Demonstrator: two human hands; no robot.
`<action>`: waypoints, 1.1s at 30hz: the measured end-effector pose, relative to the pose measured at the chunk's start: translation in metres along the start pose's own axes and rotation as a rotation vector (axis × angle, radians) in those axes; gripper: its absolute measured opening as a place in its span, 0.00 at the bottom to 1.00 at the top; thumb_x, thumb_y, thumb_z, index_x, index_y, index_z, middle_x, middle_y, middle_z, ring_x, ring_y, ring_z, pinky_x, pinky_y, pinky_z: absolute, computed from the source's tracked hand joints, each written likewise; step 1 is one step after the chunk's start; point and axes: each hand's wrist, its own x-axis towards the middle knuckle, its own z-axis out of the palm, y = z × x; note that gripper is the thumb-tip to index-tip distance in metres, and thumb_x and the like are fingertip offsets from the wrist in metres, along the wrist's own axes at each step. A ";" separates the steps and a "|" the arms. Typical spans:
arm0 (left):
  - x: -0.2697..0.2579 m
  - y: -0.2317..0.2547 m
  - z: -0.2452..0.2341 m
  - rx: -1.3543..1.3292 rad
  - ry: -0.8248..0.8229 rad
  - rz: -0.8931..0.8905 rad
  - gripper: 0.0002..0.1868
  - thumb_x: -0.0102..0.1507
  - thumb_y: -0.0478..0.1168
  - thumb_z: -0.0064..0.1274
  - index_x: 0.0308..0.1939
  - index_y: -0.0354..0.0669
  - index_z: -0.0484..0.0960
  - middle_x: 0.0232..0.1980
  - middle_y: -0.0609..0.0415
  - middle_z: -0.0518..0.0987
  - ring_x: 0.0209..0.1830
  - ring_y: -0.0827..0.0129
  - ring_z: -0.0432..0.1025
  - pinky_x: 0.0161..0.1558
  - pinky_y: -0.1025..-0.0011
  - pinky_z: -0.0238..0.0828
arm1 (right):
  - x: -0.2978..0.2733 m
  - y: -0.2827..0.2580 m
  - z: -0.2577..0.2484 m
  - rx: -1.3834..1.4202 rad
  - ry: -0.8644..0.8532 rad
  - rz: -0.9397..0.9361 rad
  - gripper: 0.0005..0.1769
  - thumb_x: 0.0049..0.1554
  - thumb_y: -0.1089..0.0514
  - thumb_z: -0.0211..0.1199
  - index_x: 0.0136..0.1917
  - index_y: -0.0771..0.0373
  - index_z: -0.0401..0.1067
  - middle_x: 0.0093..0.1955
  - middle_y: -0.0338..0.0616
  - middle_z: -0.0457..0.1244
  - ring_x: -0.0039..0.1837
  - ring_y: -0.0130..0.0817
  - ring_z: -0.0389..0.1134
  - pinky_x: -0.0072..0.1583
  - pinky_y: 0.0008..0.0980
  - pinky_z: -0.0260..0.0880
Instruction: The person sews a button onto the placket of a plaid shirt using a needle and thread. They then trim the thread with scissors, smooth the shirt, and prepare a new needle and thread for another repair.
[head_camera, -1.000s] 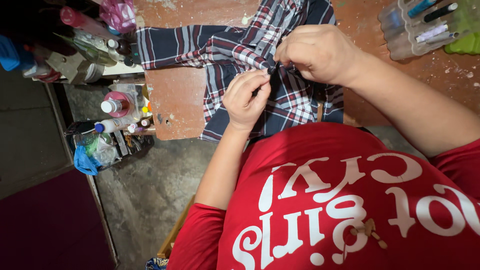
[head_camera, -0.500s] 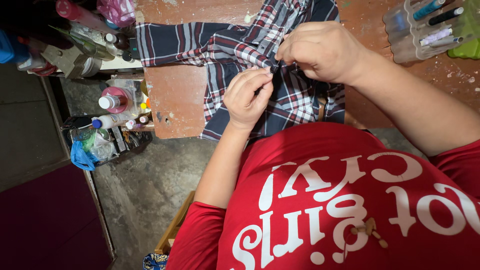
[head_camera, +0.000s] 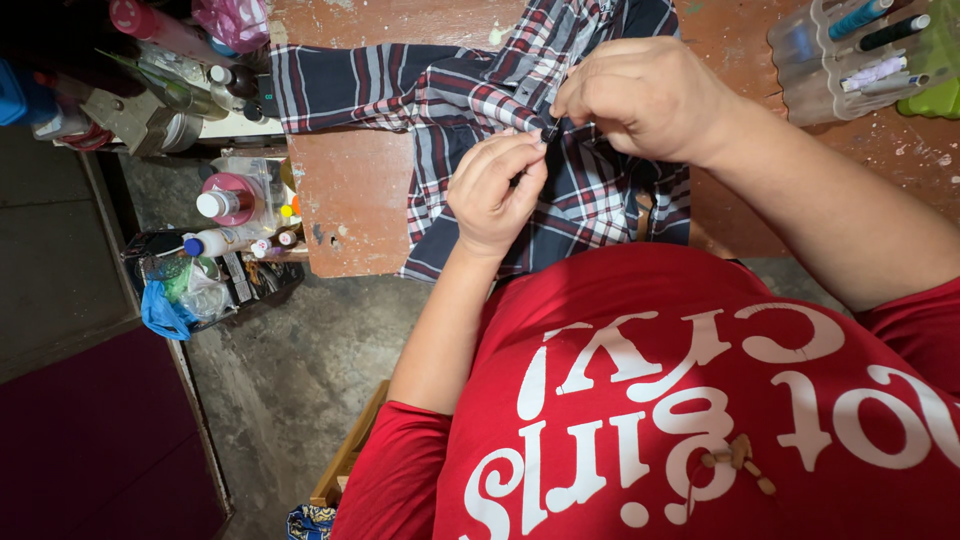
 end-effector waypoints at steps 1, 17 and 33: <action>0.000 0.000 0.000 0.000 -0.002 0.001 0.08 0.59 0.28 0.64 0.40 0.38 0.83 0.44 0.49 0.84 0.45 0.59 0.80 0.54 0.65 0.79 | 0.000 0.000 0.000 0.001 0.001 -0.005 0.15 0.47 0.76 0.66 0.43 0.64 0.67 0.50 0.47 0.70 0.55 0.45 0.74 0.55 0.37 0.75; 0.003 0.006 -0.002 0.012 -0.088 0.014 0.09 0.59 0.29 0.64 0.41 0.39 0.83 0.45 0.50 0.84 0.46 0.59 0.80 0.55 0.64 0.79 | 0.021 -0.024 -0.020 -0.377 -0.169 -0.246 0.07 0.51 0.57 0.63 0.42 0.62 0.73 0.51 0.43 0.69 0.56 0.41 0.72 0.57 0.35 0.76; 0.025 0.002 -0.011 -0.175 -0.391 -0.581 0.08 0.63 0.33 0.62 0.42 0.38 0.77 0.32 0.58 0.81 0.31 0.78 0.74 0.37 0.78 0.73 | 0.010 0.007 -0.004 -0.008 -0.301 -0.060 0.13 0.42 0.66 0.66 0.42 0.62 0.70 0.41 0.44 0.64 0.47 0.44 0.68 0.45 0.40 0.71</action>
